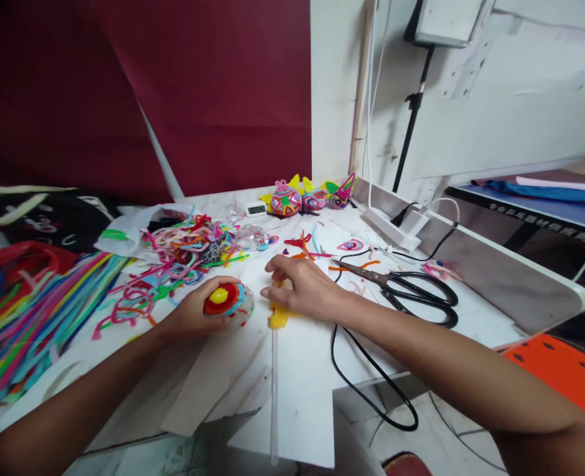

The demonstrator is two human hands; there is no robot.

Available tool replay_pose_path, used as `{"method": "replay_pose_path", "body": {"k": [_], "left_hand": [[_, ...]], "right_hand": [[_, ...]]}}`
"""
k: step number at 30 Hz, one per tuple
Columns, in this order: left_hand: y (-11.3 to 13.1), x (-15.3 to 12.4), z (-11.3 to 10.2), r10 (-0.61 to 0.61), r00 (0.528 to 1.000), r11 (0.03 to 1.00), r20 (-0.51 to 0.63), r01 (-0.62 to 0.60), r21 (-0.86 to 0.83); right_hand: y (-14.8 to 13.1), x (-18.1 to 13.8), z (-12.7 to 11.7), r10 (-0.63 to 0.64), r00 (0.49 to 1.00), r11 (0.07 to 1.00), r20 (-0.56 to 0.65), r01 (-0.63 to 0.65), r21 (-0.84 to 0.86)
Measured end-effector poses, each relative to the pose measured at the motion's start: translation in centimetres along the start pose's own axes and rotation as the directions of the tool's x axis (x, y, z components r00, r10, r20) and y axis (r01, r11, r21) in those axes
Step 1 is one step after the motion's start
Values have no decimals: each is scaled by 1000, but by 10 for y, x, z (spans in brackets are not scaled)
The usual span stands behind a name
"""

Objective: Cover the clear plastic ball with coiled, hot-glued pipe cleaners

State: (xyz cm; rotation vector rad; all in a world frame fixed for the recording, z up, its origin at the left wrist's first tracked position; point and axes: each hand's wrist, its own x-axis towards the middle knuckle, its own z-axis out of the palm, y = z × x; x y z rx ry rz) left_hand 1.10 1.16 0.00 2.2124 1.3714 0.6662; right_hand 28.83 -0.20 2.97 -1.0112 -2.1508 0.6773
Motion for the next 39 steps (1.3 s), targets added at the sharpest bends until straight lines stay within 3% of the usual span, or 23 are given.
{"method": "replay_pose_path", "body": {"k": [9,15,25,39], "left_hand": [[19,-1,-8,-39,999,996,34,36,80],[20,-4,-8,-50,998,991,32,45,124],[25,-7,-4,-68,998,979,-7,68,192],[25,-11,0,15,998,977,-60,-2,215]], "right_hand": [[22,-13,-3,20,994,993,-110,-6,121],[24,-21,-8,11,987,999,-159,-3,52],[23,-22,-8,9,990,1000,-139,-5,28],[28,-22,1,36,995,999,-96,-35,12]]}}
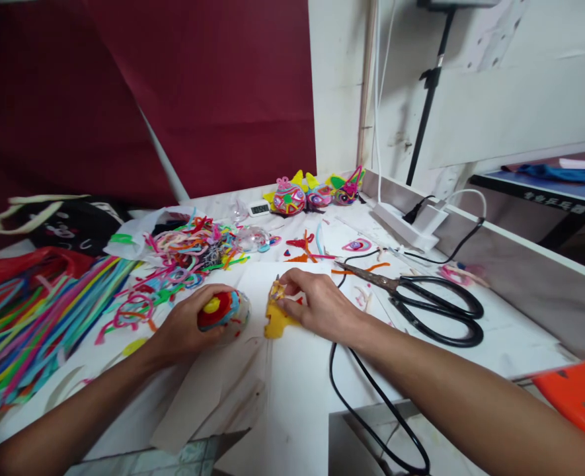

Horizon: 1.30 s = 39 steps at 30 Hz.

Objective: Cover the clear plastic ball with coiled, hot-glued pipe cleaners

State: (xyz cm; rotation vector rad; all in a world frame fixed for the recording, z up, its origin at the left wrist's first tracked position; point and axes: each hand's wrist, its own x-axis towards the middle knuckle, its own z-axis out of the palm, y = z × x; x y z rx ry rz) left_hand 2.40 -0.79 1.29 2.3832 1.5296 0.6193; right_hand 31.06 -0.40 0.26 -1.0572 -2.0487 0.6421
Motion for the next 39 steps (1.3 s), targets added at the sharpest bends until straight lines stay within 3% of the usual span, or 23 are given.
{"method": "replay_pose_path", "body": {"k": [13,28,39], "left_hand": [[-5,-6,2,-7,1000,999,18,8,-38],[-8,-4,3,72,997,997,16,-71,-36],[-17,21,2,112,994,994,-10,-112,1]], "right_hand": [[-1,-1,1,13,999,999,33,-12,-31],[3,-2,1,50,997,999,62,-50,-6],[0,4,6,89,993,996,71,-90,8]]}}
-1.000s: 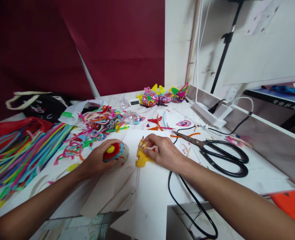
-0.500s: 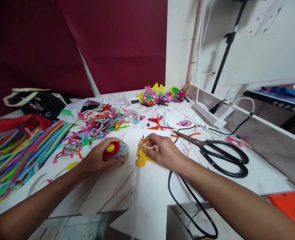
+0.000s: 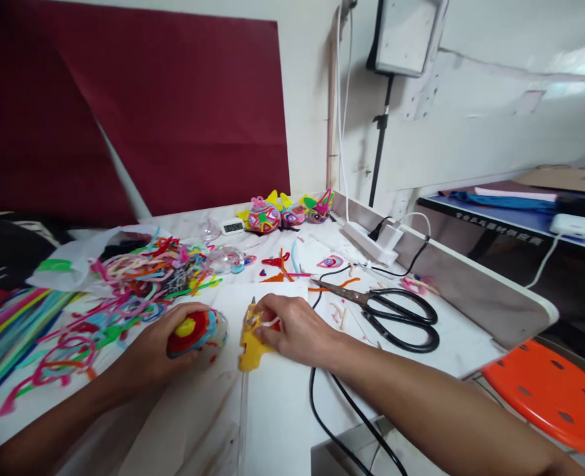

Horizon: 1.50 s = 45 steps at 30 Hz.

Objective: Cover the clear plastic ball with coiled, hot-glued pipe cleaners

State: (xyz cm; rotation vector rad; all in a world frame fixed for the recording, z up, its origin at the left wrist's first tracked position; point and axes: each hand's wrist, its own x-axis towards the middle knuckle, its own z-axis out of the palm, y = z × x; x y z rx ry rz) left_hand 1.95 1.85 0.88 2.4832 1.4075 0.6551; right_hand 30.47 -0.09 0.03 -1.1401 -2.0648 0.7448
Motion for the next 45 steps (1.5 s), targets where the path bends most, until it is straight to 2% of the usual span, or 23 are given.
{"method": "replay_pose_path", "body": {"k": [5,11,15,21,29,34,39,42,45], "left_hand": [[-9,5,2,30,999,999,16,-30,13],[-23,1,16,103,991,994,-83,-106,-34],[-16,-1,17,76,993,995,-93,-81,-50],[-3,-3,14,-4,999,994,-51,-1,-111],[6,-3,16,-28,998,987,-63,18,-160],[7,-5,18,-28,996,987,-88,14,-157],[6,-5,22,-39,994,988,-102,23,-154],[5,-4,24,-44,992,989,-117,27,-145],[6,-5,25,-52,991,991,-119,37,-125]], "right_hand": [[2,1,3,2,1000,1000,17,-2,-14],[1,-3,7,-1,999,1000,34,2,-16],[-2,-6,6,1,1000,1000,18,0,-18],[-5,-10,-1,-63,997,995,-42,60,-74],[-8,-12,3,-137,987,985,-79,127,-118],[-31,-10,-6,-250,968,960,-9,247,-134],[-67,28,-12,-380,910,893,166,408,-189],[-81,72,1,-461,857,832,229,507,-223],[-92,120,26,-414,846,766,335,523,-373]]}}
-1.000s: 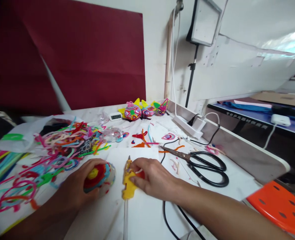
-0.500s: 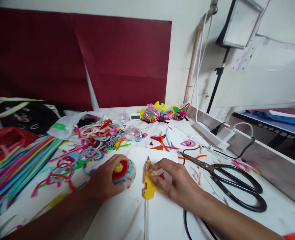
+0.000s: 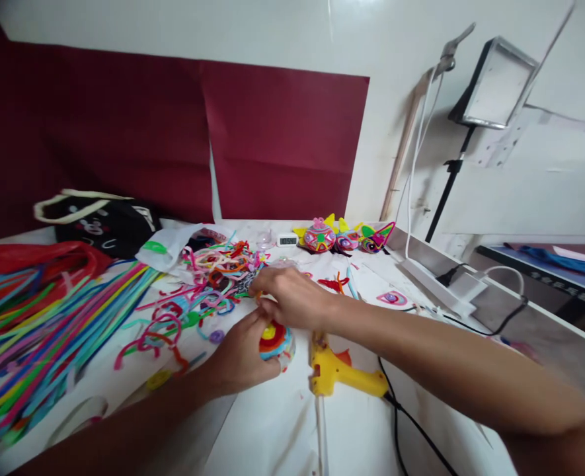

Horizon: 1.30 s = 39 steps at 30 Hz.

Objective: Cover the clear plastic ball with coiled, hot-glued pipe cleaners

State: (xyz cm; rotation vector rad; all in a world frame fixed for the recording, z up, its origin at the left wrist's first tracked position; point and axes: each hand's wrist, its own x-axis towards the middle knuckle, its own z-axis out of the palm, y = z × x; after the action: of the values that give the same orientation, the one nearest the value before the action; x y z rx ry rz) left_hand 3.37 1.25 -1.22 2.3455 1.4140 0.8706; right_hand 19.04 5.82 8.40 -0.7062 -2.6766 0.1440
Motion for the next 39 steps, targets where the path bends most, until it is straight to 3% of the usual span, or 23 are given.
{"method": "replay_pose_path", "body": {"k": [6,13,21,29,34,39], "left_hand": [[3,-2,-5,-18,1000,1000,15,18,6],[2,-2,-6,-20,999,1000,37,20,6],[3,-3,-6,-20,999,1000,47,20,1],[-3,-4,-5,33,999,999,17,-33,16],[-9,-4,-4,81,996,997,33,-81,-8],[-15,-1,-3,110,993,993,40,-108,-48]], "right_hand": [[15,80,29,72,997,994,23,-70,-88],[24,114,47,166,980,985,113,-158,-77],[39,127,30,294,955,934,-43,-277,223],[46,122,25,405,910,751,-86,-278,599],[44,117,23,447,891,675,-78,-279,683],[49,113,27,467,881,658,-74,-290,695]]}}
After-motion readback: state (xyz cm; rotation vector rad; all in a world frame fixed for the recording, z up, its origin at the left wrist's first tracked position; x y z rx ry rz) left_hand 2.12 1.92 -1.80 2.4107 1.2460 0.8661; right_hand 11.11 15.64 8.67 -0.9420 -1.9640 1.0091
